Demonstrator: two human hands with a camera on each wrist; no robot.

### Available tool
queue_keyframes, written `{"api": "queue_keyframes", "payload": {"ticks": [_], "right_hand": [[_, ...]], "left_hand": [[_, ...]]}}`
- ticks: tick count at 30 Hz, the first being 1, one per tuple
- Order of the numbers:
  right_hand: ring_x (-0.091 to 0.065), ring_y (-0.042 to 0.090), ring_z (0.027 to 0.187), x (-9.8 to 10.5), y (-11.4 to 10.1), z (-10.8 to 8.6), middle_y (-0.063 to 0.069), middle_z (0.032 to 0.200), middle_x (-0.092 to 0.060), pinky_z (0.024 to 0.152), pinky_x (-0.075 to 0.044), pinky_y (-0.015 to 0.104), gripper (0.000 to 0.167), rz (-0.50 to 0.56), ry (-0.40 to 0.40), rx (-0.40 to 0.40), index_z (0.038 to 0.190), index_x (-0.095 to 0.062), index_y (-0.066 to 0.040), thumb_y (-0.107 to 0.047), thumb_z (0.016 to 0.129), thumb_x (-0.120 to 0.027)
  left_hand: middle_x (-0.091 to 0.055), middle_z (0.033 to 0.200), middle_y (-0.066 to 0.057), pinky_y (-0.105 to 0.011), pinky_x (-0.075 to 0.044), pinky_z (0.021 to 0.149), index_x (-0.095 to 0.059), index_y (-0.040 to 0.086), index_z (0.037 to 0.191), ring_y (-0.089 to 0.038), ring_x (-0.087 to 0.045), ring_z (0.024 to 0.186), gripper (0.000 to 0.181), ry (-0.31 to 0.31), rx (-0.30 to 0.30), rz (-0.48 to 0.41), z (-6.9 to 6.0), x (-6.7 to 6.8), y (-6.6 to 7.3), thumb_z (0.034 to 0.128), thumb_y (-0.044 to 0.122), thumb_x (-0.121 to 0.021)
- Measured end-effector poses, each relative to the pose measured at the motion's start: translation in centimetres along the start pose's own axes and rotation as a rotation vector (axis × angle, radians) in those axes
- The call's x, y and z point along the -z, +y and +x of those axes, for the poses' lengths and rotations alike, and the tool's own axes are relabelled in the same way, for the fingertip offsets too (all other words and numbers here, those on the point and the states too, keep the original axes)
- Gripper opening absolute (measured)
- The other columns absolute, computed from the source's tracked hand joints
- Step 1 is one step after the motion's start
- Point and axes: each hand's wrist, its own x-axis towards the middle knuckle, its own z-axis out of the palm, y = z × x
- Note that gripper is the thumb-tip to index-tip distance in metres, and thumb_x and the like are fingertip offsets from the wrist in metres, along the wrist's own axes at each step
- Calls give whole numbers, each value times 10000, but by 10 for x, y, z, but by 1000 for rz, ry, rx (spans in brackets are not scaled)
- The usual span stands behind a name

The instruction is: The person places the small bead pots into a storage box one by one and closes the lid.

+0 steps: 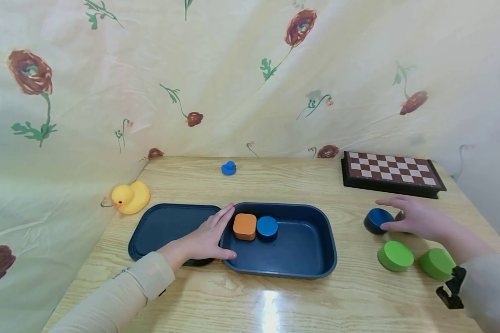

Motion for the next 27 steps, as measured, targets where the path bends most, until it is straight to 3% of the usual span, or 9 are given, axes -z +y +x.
{"api": "queue_keyframes", "payload": {"ticks": [5,7,10,16,27], "right_hand": [[-596,207,811,-3,-3,4,340,1250,-405,726,-494,456,750,-4,-25,-35,1316,-481,34,-428,780,-730],[-589,193,795,-4,-4,5,349,1255,-386,717,-496,454,766,-4,-31,-49,1323,-473,30,-444,777,-728],[-601,244,819,-6,-5,7,352,1257,-390,738,-490,487,759,-8,-29,-52,1320,-478,28,-439,776,-729],[-529,451,1025,-10,-7,11,340,1231,-455,809,-443,570,688,-38,-20,-27,1282,-522,34,-400,791,-728],[-548,452,952,-13,-4,12,359,1186,-453,735,-471,559,667,-75,-52,-50,1258,-546,13,-395,769,-748]], "left_hand": [[160,1545,80,-536,-127,1086,98,192,1508,-297,-61,1408,1074,-3,-1,6,0,0,0,813,533,-647],[161,1545,83,-539,-128,1085,98,195,1508,-297,-62,1408,1075,-3,1,3,0,0,0,812,532,-649],[160,1545,86,-542,-135,1083,98,204,1508,-304,-66,1407,1076,-1,4,1,0,0,0,810,534,-651],[161,1543,97,-539,-141,1083,98,212,1508,-310,-70,1405,1076,1,12,4,0,0,1,808,539,-652],[156,1546,79,-527,-149,1084,90,181,1509,-323,-93,1398,1077,8,0,11,0,0,1,812,515,-659]]}}
